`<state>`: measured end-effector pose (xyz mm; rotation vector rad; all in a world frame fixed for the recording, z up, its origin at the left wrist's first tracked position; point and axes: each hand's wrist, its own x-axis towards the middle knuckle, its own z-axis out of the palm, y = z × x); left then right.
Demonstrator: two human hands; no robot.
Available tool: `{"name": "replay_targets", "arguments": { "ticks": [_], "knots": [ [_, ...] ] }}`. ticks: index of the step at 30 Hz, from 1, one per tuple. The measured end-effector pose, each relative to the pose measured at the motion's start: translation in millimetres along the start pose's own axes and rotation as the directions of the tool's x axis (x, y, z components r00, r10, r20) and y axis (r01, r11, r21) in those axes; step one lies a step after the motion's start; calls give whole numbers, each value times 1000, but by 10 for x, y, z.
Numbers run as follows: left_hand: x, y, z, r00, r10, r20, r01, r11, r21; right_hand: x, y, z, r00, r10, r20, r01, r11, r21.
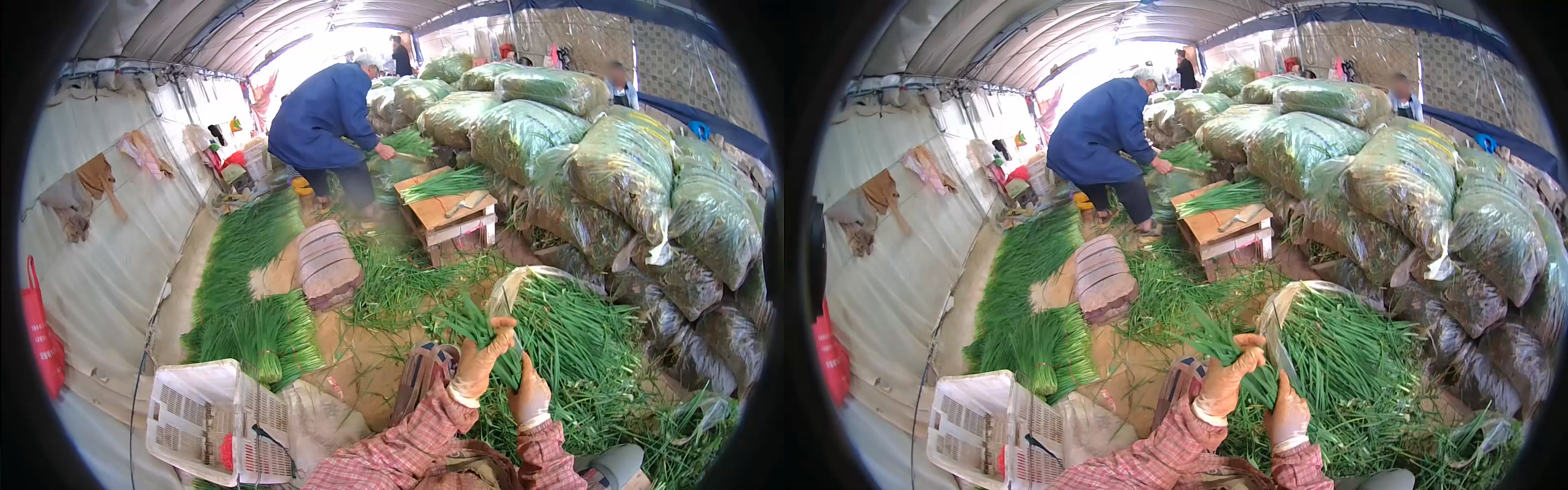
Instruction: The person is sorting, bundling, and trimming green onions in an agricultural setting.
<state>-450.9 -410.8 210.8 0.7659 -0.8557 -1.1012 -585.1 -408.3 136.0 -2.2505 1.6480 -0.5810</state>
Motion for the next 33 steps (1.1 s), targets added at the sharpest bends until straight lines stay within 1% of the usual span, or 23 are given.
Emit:
{"name": "replay_targets", "arguments": {
  "ticks": [3, 5, 7, 8, 9, 10, 11, 13, 14, 15, 16, 18, 19, 20, 21, 24, 25, 27, 28, 29, 31, 32, 33],
  "knots": [
    [69, -144, 23, 1000, 4, -9, -5, 996, -87, -56, 155, 115, 998, -18, -66, 25, 994, 106],
    [131, -203, 80, 1000, 16, 9, -15, 999, -44, -109, 270, 159, 992, -60, -112, 77, 984, 158],
    [173, -232, 146, 1000, -15, 11, 15, 1000, 3, -173, 412, 69, 970, -210, -120, 236, 932, 276],
    [156, -241, 190, 999, 22, 36, -25, 996, 80, -203, 536, -29, 979, -193, 70, 163, 938, 306],
    [158, -228, 251, 996, 65, 68, -75, 985, 153, -266, 768, -13, 972, -223, 73, 199, 949, 246],
    [171, -228, 288, 989, 110, 104, -130, 966, 222, -326, 994, -44, 986, -159, -42, 164, 913, 374],
    [165, -259, 297, 968, 86, 237, -152, 950, 273, -369, 1132, -134, 986, -81, -147, 144, 856, 496],
    [51, -379, 429, 960, -26, 280, -102, 896, 433, -291, 682, -716, 936, 206, -284, 146, 507, 850],
    [-23, -496, 503, 963, 10, 269, -137, 878, 459, -245, 503, -870, 930, 164, -329, 229, 444, 866],
    [-57, -691, 561, 974, -5, 226, -9, 998, 64, -179, 386, -872, 930, 91, -355, 287, 421, 861],
    [-82, -573, 599, 961, 64, 269, -132, 961, 243, -133, 229, -785, 928, 70, -365, 306, 416, 856],
    [-110, -214, 795, 936, 220, 275, -304, 898, 319, -27, 127, -515, 928, 6, -372, 325, 475, 818],
    [-136, -50, 899, 928, 306, 212, -352, 906, 235, -34, 147, -304, 933, -34, -358, 320, 534, 783],
    [-158, 66, 880, 944, 249, 215, -299, 922, 247, -42, 366, 71, 936, -158, -315, 328, 717, 615],
    [-179, 183, 863, 957, 191, 217, -245, 934, 260, -48, 397, 239, 927, -204, -316, 338, 821, 461],
    [-199, 257, 728, 953, 120, 280, -183, 961, 209, -119, 489, 684, 989, 10, -151, 95, 737, 670],
    [-210, 258, 698, 959, 136, 249, -187, 963, 195, -160, 591, 862, 994, 42, -106, 43, 720, 692],
    [-265, 213, 645, 970, 147, 194, -179, 971, 159, -280, 764, 1012, 978, 47, -206, 90, 791, 606],
    [-250, 281, 592, 963, 162, 217, -224, 926, 303, -261, 761, 959, 978, 11, -208, 119, 791, 600],
    [-250, 332, 583, 958, 193, 211, -258, 901, 349, -290, 812, 902, 979, 1, -205, 123, 797, 592],
    [-223, 86, 476, 904, 353, 240, -411, 873, 261, -312, 931, 924, 993, 74, -89, -7, 802, 597],
    [-268, 53, 425, 915, 334, 227, -389, 880, 273, -352, 970, 931, 988, 78, -131, 14, 810, 586],
    [-272, 23, 391, 911, 331, 248, -383, 901, 203, -399, 1010, 863, 993, 80, -88, -16, 819, 574]
  ]
}}
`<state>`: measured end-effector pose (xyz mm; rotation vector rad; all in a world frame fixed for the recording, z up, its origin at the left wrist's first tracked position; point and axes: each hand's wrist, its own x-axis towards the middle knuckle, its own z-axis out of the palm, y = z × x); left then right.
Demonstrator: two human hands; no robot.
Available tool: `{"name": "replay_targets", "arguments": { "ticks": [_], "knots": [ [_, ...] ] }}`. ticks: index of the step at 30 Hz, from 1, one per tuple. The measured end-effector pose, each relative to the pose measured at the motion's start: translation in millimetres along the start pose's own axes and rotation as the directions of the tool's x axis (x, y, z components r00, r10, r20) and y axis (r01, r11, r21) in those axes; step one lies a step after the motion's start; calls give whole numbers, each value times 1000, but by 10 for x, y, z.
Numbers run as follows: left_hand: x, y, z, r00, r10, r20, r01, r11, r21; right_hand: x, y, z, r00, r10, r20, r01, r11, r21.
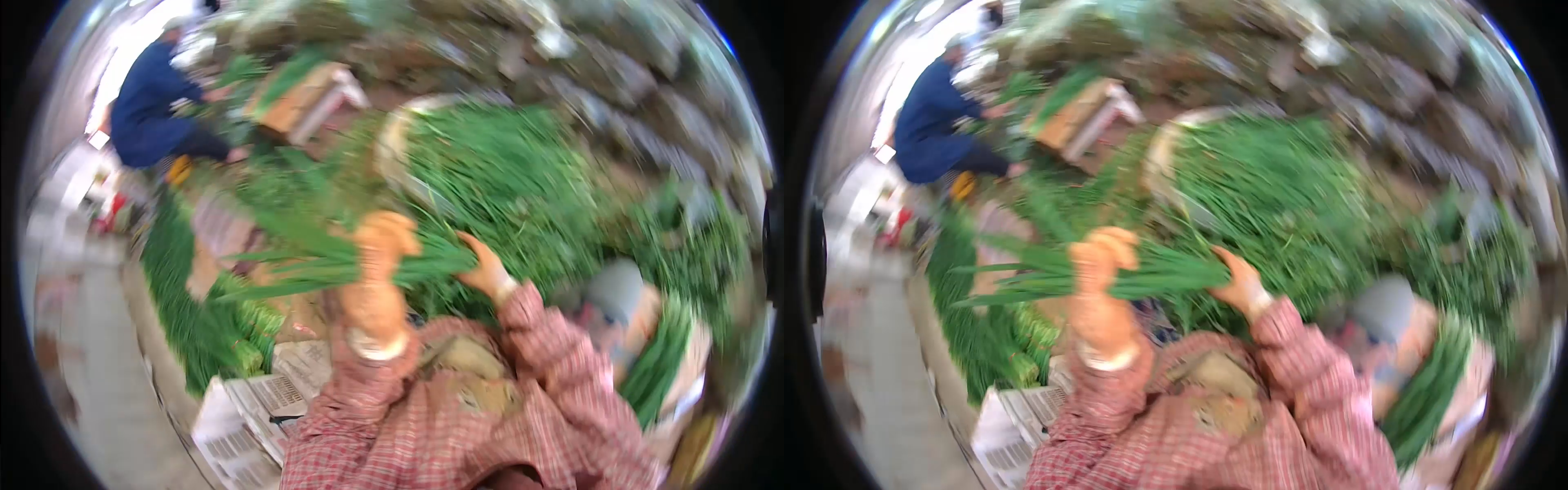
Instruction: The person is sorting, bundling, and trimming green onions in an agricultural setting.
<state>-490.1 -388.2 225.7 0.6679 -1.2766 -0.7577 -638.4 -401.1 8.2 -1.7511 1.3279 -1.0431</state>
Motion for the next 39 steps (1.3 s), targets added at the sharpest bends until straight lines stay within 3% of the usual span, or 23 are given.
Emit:
{"name": "replay_targets", "arguments": {
  "ticks": [2, 3, 6, 10, 12, 13, 16, 17, 20, 24, 25, 27, 28, 29, 30, 31, 32, 33, 34, 35, 36, 38, 39],
  "knots": [
    [-42, 80, -1, 989, -142, -46, 143, 989, 24, -53, 108, -76, 995, -39, 89, 37, 999, 24],
    [-26, 79, -38, 994, -111, 10, 111, 994, 8, -71, 90, -213, 960, 51, 274, -85, 990, 114],
    [110, 33, -250, 987, -151, -46, 143, 979, -147, -203, -55, -357, 947, 87, 308, -145, 974, 173],
    [312, 178, -288, 972, -194, -129, 159, 957, -244, -318, -21, -375, 928, 121, 354, -150, 987, 57],
    [352, 198, -332, 973, -212, -90, 180, 944, -278, -307, -34, -287, 958, 90, 273, -82, 996, -41],
    [377, 246, -246, 972, -178, -155, 141, 964, -224, -293, -31, -265, 949, 188, 252, -167, 981, -103],
    [534, 397, -525, 988, -119, 97, 145, 928, -343, -344, -24, -309, 890, 421, 175, -363, 887, -287],
    [583, 457, -549, 982, -128, -137, 88, 961, -263, -379, 61, -296, 875, 457, 161, -385, 856, -344],
    [756, 529, -860, 958, -167, 233, 274, 772, -573, -435, 292, -260, 840, 540, 58, -494, 804, -331],
    [998, 778, -1458, 997, -20, -76, -11, 922, -387, -648, 1233, -578, 567, 801, -189, -785, 457, -418],
    [1102, 724, -1523, 980, 63, 187, 62, 800, -597, -636, 1389, -717, 516, 843, -151, -747, 357, -561],
    [1109, 750, -1031, 969, -34, 246, 159, 846, -509, -133, 763, -1022, 514, 852, 103, -279, 279, -919],
    [1047, 703, -747, 960, -85, 268, 206, 860, -467, 214, 262, -1113, 641, 747, 177, -193, 379, -905],
    [999, 590, -549, 940, -124, 317, 268, 844, -464, 566, -257, -1173, 785, 583, 208, -231, 587, -775],
    [943, 473, -364, 913, -168, 371, 337, 822, -459, 851, -289, -1072, 977, 86, 193, 5, 904, -428],
    [865, 368, -172, 896, -187, 403, 366, 825, -431, 1115, -746, -989, 958, -254, 131, 256, 967, -5],
    [809, 280, -18, 878, -200, 435, 390, 826, -407, 1238, -1322, -935, 892, -429, 140, 312, 810, 496],
    [799, 237, 65, 865, -211, 454, 428, 783, -451, 1335, -1618, -778, 797, -557, 232, 217, 624, 751],
    [828, 231, 28, 891, -229, 392, 416, 755, -507, 1279, -1803, -695, 722, -622, 302, 155, 571, 806],
    [915, 244, -118, 912, -249, 325, 398, 728, -558, 1093, -1824, -592, 759, -540, 364, 87, 638, 765],
    [1014, 262, -313, 928, -274, 254, 373, 703, -606, 1060, -1709, -594, 556, -510, 656, -103, 741, 664],
    [1085, 71, -1132, 952, -290, 104, 296, 769, -567, 662, -1269, -531, 508, -408, 758, -356, 702, 617],
    [1005, -81, -1546, 959, -281, 22, 254, 828, -500, 435, -1104, -514, 560, -485, 672, -415, 539, 734]
  ]
}}
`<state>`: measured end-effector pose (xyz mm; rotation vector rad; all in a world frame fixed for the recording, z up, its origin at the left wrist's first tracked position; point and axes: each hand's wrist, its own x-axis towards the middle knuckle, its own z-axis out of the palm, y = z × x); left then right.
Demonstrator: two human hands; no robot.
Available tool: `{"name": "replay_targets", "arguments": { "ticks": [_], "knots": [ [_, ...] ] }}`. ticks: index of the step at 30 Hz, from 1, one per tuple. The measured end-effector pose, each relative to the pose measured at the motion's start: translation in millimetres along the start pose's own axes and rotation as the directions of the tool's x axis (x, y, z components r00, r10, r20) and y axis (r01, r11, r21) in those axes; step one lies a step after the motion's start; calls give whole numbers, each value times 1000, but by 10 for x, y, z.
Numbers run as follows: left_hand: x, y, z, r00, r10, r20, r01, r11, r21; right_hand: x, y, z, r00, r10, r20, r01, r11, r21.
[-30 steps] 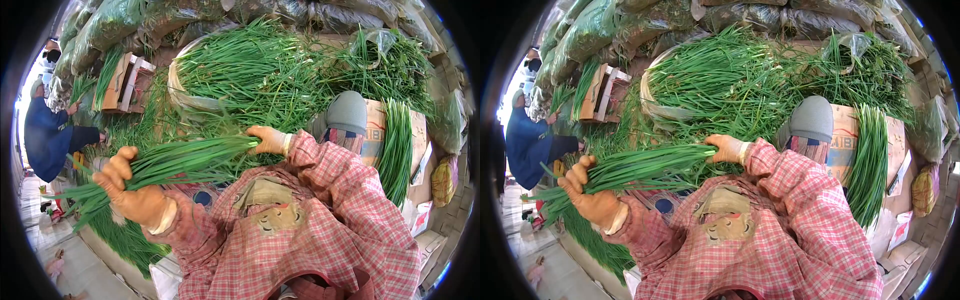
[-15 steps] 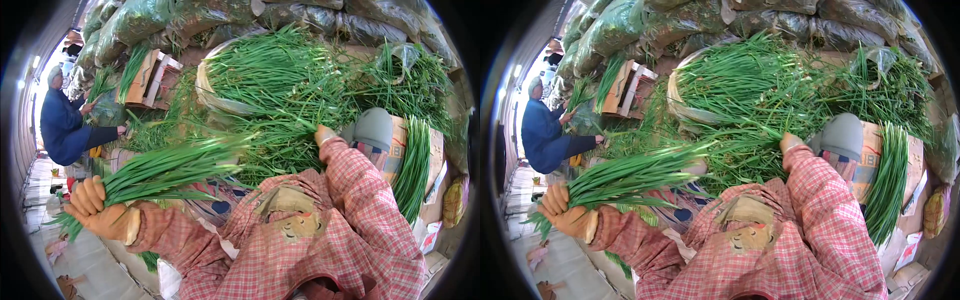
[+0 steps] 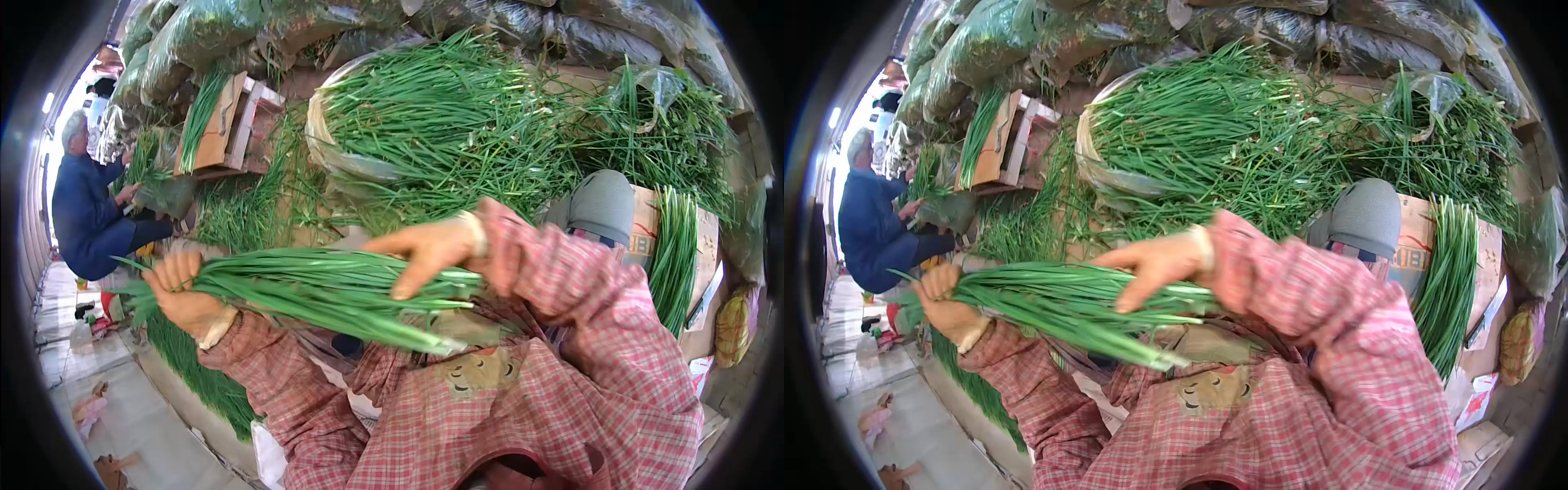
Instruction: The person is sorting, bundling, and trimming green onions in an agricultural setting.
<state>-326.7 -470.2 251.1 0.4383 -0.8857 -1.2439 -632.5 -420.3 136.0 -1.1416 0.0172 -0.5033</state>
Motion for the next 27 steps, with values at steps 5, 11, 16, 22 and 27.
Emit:
{"name": "replay_targets", "arguments": {
  "ticks": [5, 11, 16, 22, 27],
  "knots": [
    [-818, -242, -1104, 964, -202, -170, 154, 953, -260, -525, 435, 317, 964, 196, -180, -173, 976, 133],
    [-1346, -430, -1440, 613, -22, -790, 145, 986, 86, -853, 264, 541, 836, 502, -221, -428, 849, 309],
    [-1585, -250, -1748, 533, 67, -844, 143, 976, 167, -1951, -244, 159, 807, -434, -400, 303, 887, -349],
    [-1762, 3, -1907, 651, 2, -759, -170, 975, -143, -1977, -275, -372, 480, -284, -830, -877, -179, -446],
    [-1693, -6, -1523, 575, 189, -796, -175, 979, 106, -186, 373, 200, 732, -274, -624, -618, 117, -777]
  ]
}}
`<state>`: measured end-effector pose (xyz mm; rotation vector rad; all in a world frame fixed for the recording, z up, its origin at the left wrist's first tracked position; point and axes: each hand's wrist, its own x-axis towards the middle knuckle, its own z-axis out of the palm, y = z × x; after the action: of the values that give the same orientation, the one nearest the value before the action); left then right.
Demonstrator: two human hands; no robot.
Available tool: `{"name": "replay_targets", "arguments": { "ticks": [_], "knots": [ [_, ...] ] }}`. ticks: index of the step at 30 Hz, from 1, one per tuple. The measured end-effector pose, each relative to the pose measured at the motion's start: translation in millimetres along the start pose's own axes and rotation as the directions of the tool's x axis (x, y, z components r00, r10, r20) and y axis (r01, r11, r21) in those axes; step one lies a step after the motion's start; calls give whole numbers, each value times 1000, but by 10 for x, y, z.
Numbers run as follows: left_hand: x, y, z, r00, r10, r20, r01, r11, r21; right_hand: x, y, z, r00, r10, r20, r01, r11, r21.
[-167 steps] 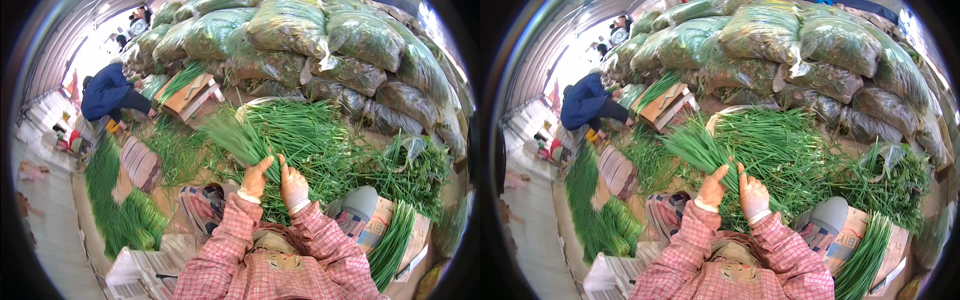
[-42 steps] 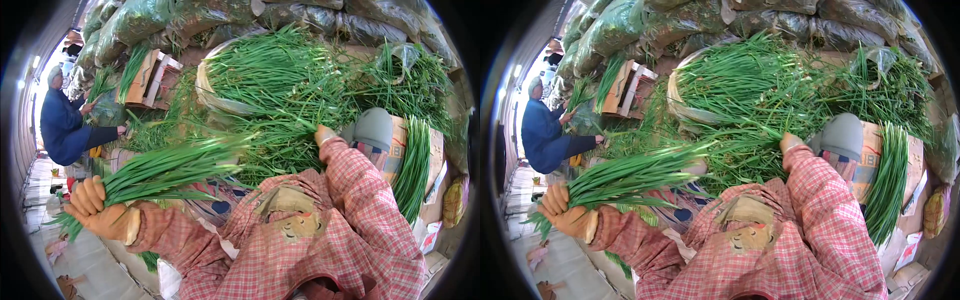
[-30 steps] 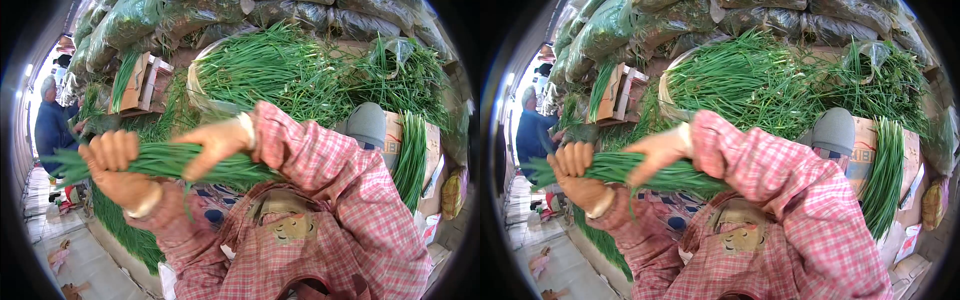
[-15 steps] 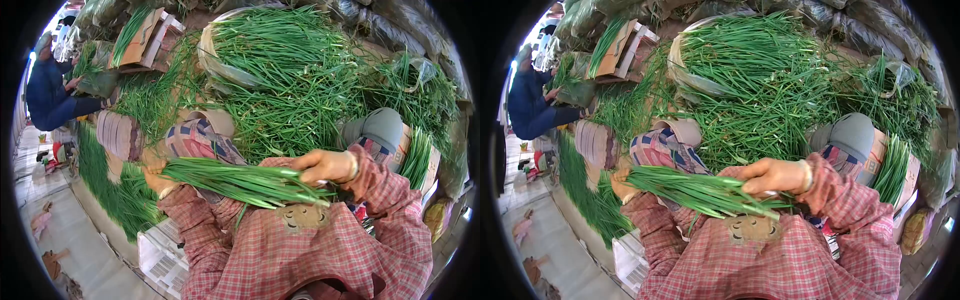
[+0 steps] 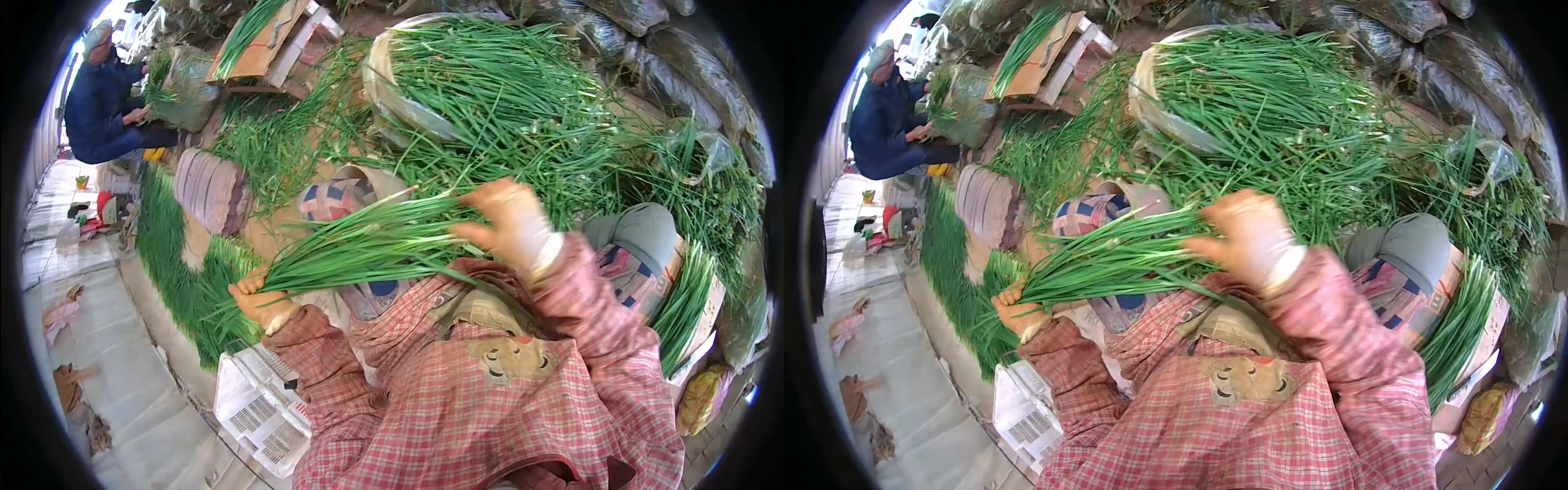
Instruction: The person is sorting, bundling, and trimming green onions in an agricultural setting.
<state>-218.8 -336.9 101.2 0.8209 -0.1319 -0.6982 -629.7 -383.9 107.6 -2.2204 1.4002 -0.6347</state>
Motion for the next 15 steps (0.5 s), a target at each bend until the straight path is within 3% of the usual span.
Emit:
{"name": "replay_targets", "arguments": {
  "ticks": [1, 2, 4, 5, 8, 9, 10, 11, 12, 13, 14, 15],
  "knots": [
    [-105, 14, 112, 997, 76, 20, -78, 990, 120, 119, -282, 140, 999, -5, 35, 5, 1000, -12],
    [-228, 4, 263, 993, 108, 44, -112, 986, 123, 216, -498, 248, 998, -10, 69, 12, 1000, -28],
    [-402, 4, 503, 983, 160, 92, -171, 977, 126, 302, -637, 632, 974, -4, 227, -42, 979, 200],
    [-310, 89, 377, 941, 61, 333, -62, 998, -8, 265, -625, 759, 965, 0, 263, -115, 899, 423],
    [-404, 162, 587, 934, 81, 347, -100, 994, 37, 63, -335, 611, 926, -63, 373, -277, 559, 782],
    [-358, 183, 529, 888, 74, 453, -111, 992, 55, -6, -95, 539, 912, -7, 410, -343, 537, 771],
    [-376, 176, 538, 899, 91, 428, -138, 987, 81, -99, 176, 458, 894, 49, 446, -407, 509, 758],
    [-410, 165, 591, 908, 105, 406, -163, 981, 109, -232, 410, 339, 882, 224, 415, -471, 460, 753],
    [-426, 157, 620, 915, 121, 385, -186, 973, 137, -284, 710, 203, 829, 370, 419, -559, 543, 627],
    [-427, 161, 607, 893, 86, 441, -149, 983, 110, -376, 1153, 141, 827, 462, 321, -540, 813, 219],
    [-467, 154, 637, 897, 77, 435, -134, 986, 103, -431, 1433, 133, 847, 498, 187, -447, 857, -256],
    [-537, 132, 719, 900, 72, 430, -123, 988, 92, -369, 1338, 114, 921, 370, 119, -364, 929, -72]
  ]
}}
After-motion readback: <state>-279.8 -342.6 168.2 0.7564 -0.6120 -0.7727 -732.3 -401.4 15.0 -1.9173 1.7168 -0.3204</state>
